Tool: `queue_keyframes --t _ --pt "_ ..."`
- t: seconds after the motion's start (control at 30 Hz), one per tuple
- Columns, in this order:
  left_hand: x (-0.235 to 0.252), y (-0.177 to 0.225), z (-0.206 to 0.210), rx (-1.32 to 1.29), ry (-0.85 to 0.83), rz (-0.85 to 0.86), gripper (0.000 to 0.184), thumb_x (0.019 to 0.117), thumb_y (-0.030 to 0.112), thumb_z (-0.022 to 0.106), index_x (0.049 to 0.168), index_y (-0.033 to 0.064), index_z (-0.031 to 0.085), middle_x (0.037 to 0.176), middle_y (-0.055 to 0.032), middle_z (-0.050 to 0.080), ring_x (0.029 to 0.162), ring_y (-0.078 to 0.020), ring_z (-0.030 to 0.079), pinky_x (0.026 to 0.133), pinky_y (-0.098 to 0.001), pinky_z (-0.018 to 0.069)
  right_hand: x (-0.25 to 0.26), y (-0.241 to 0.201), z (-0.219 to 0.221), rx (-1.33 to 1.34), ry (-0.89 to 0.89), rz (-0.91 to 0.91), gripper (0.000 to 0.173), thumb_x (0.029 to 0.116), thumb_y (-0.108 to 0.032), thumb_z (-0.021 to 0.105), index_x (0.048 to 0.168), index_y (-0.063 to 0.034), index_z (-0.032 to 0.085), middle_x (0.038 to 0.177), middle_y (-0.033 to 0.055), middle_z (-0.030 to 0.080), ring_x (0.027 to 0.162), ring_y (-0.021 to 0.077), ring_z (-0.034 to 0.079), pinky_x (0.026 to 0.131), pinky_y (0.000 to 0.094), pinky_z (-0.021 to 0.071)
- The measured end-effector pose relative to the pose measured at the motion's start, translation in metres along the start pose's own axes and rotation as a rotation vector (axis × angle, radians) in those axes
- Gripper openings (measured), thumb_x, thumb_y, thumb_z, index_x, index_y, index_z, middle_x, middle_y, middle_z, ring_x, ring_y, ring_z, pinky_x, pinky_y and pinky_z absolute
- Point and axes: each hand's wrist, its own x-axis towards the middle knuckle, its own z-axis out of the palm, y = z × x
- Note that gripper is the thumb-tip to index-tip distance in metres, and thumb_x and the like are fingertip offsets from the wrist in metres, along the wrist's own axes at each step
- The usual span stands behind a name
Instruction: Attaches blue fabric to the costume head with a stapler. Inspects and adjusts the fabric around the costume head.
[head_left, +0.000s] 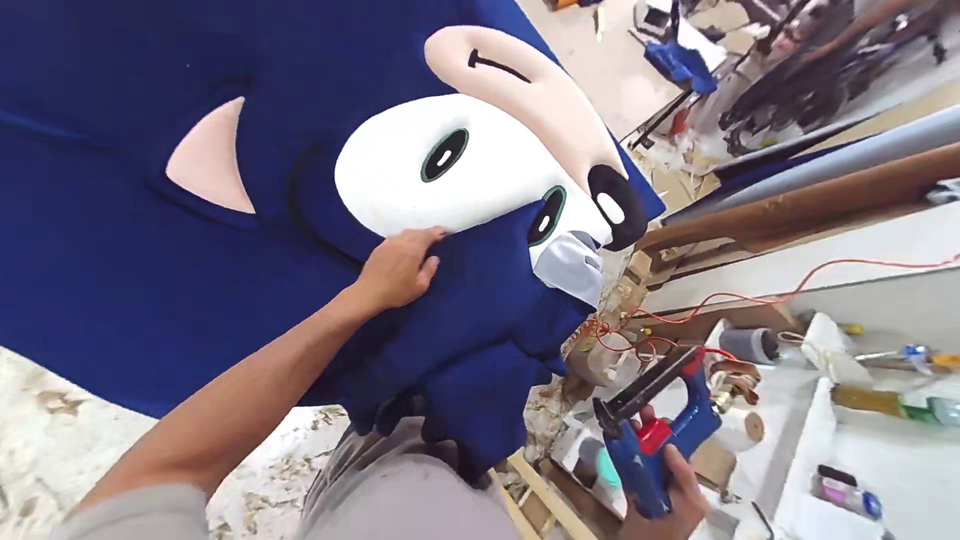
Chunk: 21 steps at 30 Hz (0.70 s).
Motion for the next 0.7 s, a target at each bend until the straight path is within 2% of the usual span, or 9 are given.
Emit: queue_keyframes --t 0.07,0.17,0.27,0.33,0.37,0.47,0.53,0.6,0.7 --pt "0.045 0.004 0.019 0.098 0.018 0.099 0.057 0.1023 0.029 0.052 0.155 0.0121 0.042 0.155 -0.0110 0.050 0.146 -0.0321 0.043 0.119 -0.0563 0.0340 0.016 -0.002 0.013 -0.022 -0.032 -0.031 0.043 0.0848 -0.029 0.078 0.122 -0.0116 0.066 0.120 0.0118 0.071 0.105 0.0231 0.071 0.089 0.0415 0.0606" --pt "0.093 -0.010 0.047 0.221 -0.092 0.227 0.064 0.1055 0.046 0.033 0.162 0.0165 0.031 0.167 -0.0057 0.032 0.156 -0.0293 0.025 0.125 -0.0583 0.0165 0.019 -0.005 0.032 -0.078 0.027 -0.058 0.047 0.0827 -0.030 0.079 0.123 -0.0111 0.065 0.120 0.0129 0.072 0.104 0.0242 0.073 0.088 0.0421 0.0618" --pt "0.105 -0.012 0.051 0.191 -0.220 0.338 0.059 0.1072 0.043 0.026 0.162 0.0212 0.034 0.166 -0.0031 0.036 0.157 -0.0266 0.023 0.127 -0.0570 0.0088 0.032 -0.020 0.026 -0.112 0.038 -0.007 0.048 0.0826 -0.029 0.080 0.124 -0.0105 0.064 0.119 0.0121 0.071 0.101 0.0232 0.073 0.085 0.0402 0.0622" --pt "0.103 -0.008 0.043 0.180 -0.248 0.334 0.056 0.1072 0.037 0.034 0.161 0.0211 0.034 0.162 -0.0073 0.041 0.153 -0.0285 0.033 0.126 -0.0547 0.0165 0.054 -0.029 0.015 -0.128 0.008 0.051 0.047 0.0832 -0.028 0.079 0.124 -0.0109 0.064 0.122 0.0134 0.070 0.102 0.0245 0.073 0.085 0.0410 0.0620" --pt "0.102 -0.003 0.040 0.170 -0.214 0.311 0.056 0.1059 0.032 0.041 0.160 0.0197 0.037 0.158 -0.0106 0.047 0.147 -0.0306 0.042 0.124 -0.0535 0.0261 0.072 -0.034 0.009 -0.148 -0.005 0.075 0.046 0.0833 -0.028 0.080 0.124 -0.0114 0.065 0.123 0.0144 0.070 0.102 0.0255 0.073 0.085 0.0419 0.0622" --pt "0.072 0.017 0.048 0.207 -0.022 0.131 0.050 0.1034 0.024 0.044 0.152 0.0107 0.049 0.138 -0.0149 0.064 0.125 -0.0328 0.063 0.100 -0.0516 0.0531 0.144 -0.048 -0.006 -0.288 -0.071 0.152 0.042 0.0850 -0.029 0.079 0.123 -0.0166 0.067 0.122 0.0082 0.073 0.103 0.0193 0.073 0.087 0.0353 0.0620" --pt "0.043 0.033 0.059 0.330 0.079 -0.075 0.048 0.1044 0.028 0.039 0.143 0.0050 0.055 0.132 -0.0177 0.066 0.120 -0.0358 0.066 0.092 -0.0535 0.0551 0.202 -0.047 -0.019 -0.316 -0.138 0.172 0.041 0.0854 -0.029 0.079 0.124 -0.0184 0.069 0.121 0.0028 0.073 0.105 0.0136 0.071 0.089 0.0294 0.0598" --pt "0.023 0.044 0.066 0.421 0.151 -0.272 0.050 0.1048 0.032 0.037 0.141 0.0037 0.057 0.134 -0.0184 0.066 0.124 -0.0374 0.064 0.096 -0.0545 0.0526 0.258 -0.041 -0.038 -0.322 -0.207 0.147 0.042 0.0868 -0.029 0.077 0.126 -0.0172 0.067 0.122 0.0027 0.072 0.108 0.0137 0.070 0.092 0.0305 0.0589" --pt "0.008 0.051 0.073 0.479 0.262 -0.396 0.047 0.1046 0.030 0.039 0.139 0.0048 0.060 0.132 -0.0172 0.068 0.125 -0.0353 0.064 0.099 -0.0496 0.0520 0.335 -0.034 -0.040 -0.324 -0.305 0.079 0.042 0.0860 -0.031 0.078 0.124 -0.0158 0.067 0.121 0.0033 0.072 0.108 0.0145 0.070 0.095 0.0321 0.0576"
